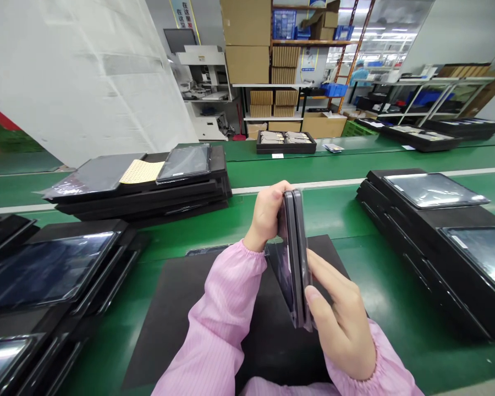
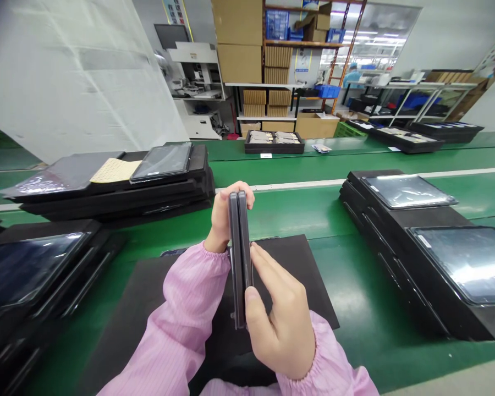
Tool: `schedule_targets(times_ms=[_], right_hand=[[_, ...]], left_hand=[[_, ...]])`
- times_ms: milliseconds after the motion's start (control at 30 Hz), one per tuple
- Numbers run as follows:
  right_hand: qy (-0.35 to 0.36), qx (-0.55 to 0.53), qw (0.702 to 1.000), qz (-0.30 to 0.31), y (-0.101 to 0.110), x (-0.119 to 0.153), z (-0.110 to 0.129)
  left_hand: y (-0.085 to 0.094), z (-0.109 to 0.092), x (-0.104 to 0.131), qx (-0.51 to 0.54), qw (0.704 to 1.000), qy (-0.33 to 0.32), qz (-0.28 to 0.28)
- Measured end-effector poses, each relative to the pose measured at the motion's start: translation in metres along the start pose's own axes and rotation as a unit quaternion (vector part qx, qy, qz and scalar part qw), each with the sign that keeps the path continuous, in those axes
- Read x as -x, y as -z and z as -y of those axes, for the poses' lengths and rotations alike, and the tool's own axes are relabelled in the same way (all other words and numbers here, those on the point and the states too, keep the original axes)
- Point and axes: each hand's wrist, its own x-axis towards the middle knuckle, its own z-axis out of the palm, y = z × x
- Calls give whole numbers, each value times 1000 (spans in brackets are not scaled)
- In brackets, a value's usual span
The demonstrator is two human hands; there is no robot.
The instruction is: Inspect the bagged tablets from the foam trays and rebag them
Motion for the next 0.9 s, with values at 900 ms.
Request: schedule_targets(times_ms=[900], right_hand=[[-24, -30, 996, 84, 8, -4, 4]], left_hand=[[-3, 2, -1, -29, 999, -5, -23]])
